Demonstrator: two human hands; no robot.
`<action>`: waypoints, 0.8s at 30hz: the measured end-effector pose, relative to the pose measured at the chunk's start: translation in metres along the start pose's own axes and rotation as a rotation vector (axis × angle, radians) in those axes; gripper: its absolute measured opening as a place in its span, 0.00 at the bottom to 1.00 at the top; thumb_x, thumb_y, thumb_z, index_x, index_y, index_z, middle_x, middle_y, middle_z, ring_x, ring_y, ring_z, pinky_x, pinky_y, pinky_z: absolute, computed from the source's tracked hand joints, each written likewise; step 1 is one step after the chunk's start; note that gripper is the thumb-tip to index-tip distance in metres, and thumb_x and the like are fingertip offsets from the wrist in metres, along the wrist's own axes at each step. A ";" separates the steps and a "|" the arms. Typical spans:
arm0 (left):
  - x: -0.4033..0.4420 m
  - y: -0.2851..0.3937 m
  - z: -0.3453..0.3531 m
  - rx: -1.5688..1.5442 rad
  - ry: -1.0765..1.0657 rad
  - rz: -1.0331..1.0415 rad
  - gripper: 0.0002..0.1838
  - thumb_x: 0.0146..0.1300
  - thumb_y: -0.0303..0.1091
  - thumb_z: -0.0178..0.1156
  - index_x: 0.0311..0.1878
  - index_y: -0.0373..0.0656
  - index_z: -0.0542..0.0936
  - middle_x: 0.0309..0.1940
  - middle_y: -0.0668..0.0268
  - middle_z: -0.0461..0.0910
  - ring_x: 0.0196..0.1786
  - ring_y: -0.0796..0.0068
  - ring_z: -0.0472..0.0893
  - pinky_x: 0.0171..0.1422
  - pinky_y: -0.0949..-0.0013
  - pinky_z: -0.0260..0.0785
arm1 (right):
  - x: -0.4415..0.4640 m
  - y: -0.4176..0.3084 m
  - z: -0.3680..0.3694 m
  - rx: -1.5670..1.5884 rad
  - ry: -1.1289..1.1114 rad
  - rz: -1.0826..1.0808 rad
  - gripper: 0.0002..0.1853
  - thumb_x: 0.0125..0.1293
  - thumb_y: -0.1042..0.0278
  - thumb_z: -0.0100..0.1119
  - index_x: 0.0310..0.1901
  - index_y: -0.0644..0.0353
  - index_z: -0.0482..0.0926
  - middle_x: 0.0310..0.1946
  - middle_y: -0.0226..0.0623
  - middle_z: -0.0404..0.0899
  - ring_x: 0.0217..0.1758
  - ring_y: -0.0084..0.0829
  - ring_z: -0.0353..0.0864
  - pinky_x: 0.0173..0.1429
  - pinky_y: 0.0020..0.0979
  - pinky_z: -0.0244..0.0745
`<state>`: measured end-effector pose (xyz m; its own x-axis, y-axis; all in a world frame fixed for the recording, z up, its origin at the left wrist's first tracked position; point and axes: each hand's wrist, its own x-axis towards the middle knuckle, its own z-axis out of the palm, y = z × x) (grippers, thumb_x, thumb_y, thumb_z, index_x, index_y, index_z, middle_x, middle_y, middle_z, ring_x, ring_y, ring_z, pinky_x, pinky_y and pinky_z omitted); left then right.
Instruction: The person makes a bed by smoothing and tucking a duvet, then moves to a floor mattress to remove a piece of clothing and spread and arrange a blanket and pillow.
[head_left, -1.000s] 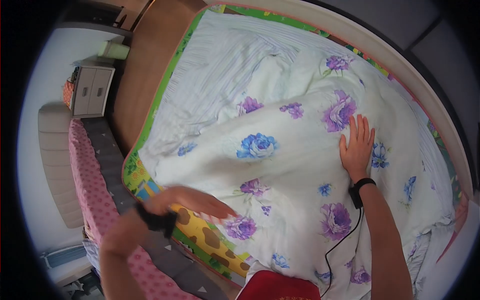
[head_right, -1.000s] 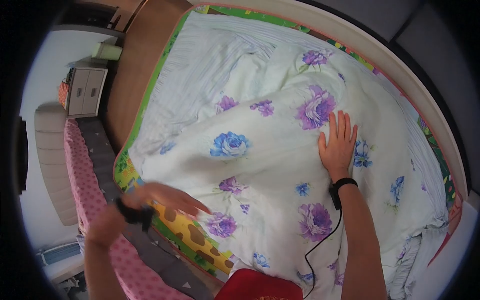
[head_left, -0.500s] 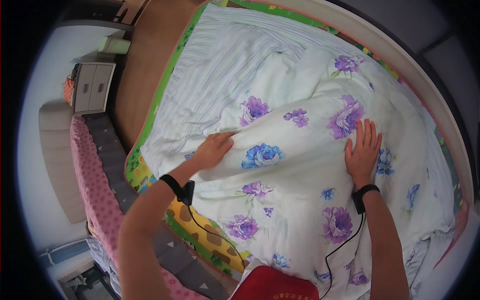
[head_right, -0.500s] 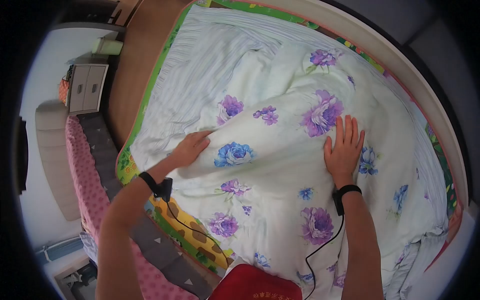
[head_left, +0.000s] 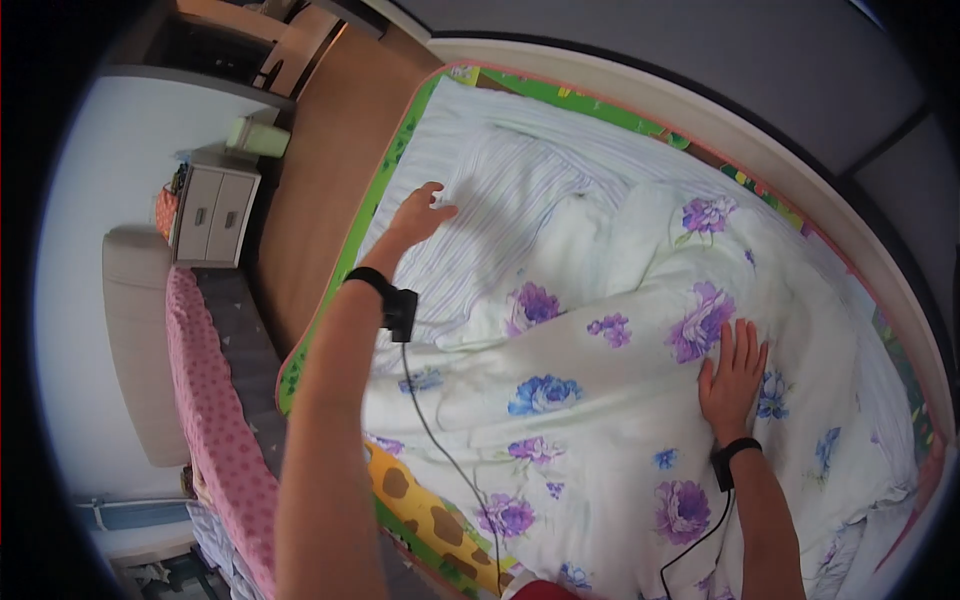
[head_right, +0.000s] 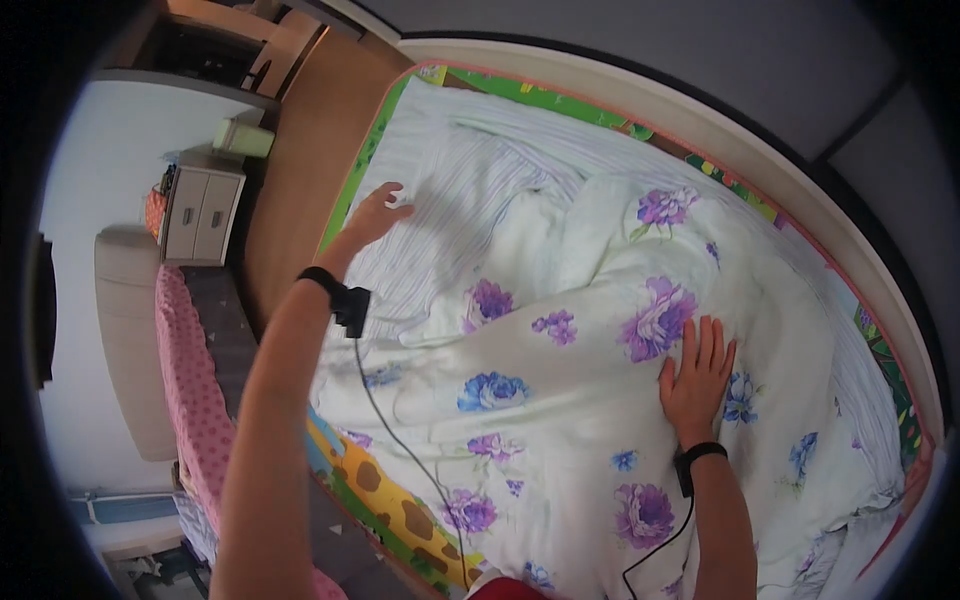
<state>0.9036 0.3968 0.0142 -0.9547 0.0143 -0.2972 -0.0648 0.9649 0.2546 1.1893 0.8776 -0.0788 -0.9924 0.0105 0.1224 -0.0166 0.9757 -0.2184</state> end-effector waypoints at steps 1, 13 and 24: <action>0.013 0.003 0.013 -0.028 0.055 0.038 0.41 0.51 0.53 0.71 0.66 0.45 0.70 0.56 0.47 0.77 0.60 0.51 0.77 0.64 0.57 0.69 | 0.000 0.000 0.000 0.000 0.003 0.000 0.32 0.63 0.64 0.53 0.70 0.60 0.63 0.72 0.45 0.57 0.77 0.47 0.52 0.78 0.55 0.43; 0.009 0.031 0.037 0.245 0.123 -0.071 0.27 0.57 0.44 0.63 0.58 0.41 0.78 0.47 0.44 0.81 0.53 0.45 0.80 0.58 0.53 0.73 | 0.002 0.001 0.003 -0.013 -0.018 0.015 0.33 0.61 0.62 0.53 0.70 0.60 0.64 0.73 0.45 0.57 0.78 0.47 0.51 0.78 0.56 0.42; 0.086 0.013 -0.083 -0.175 0.770 -0.119 0.38 0.52 0.46 0.69 0.61 0.32 0.68 0.51 0.37 0.78 0.56 0.39 0.77 0.62 0.51 0.68 | 0.003 0.002 0.001 -0.026 -0.045 0.013 0.32 0.61 0.62 0.51 0.69 0.59 0.65 0.73 0.44 0.56 0.78 0.46 0.50 0.78 0.56 0.43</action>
<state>0.7967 0.3890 0.0680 -0.8664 -0.3334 0.3716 -0.1630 0.8925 0.4207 1.1866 0.8792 -0.0803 -0.9970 0.0136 0.0763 -0.0015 0.9810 -0.1938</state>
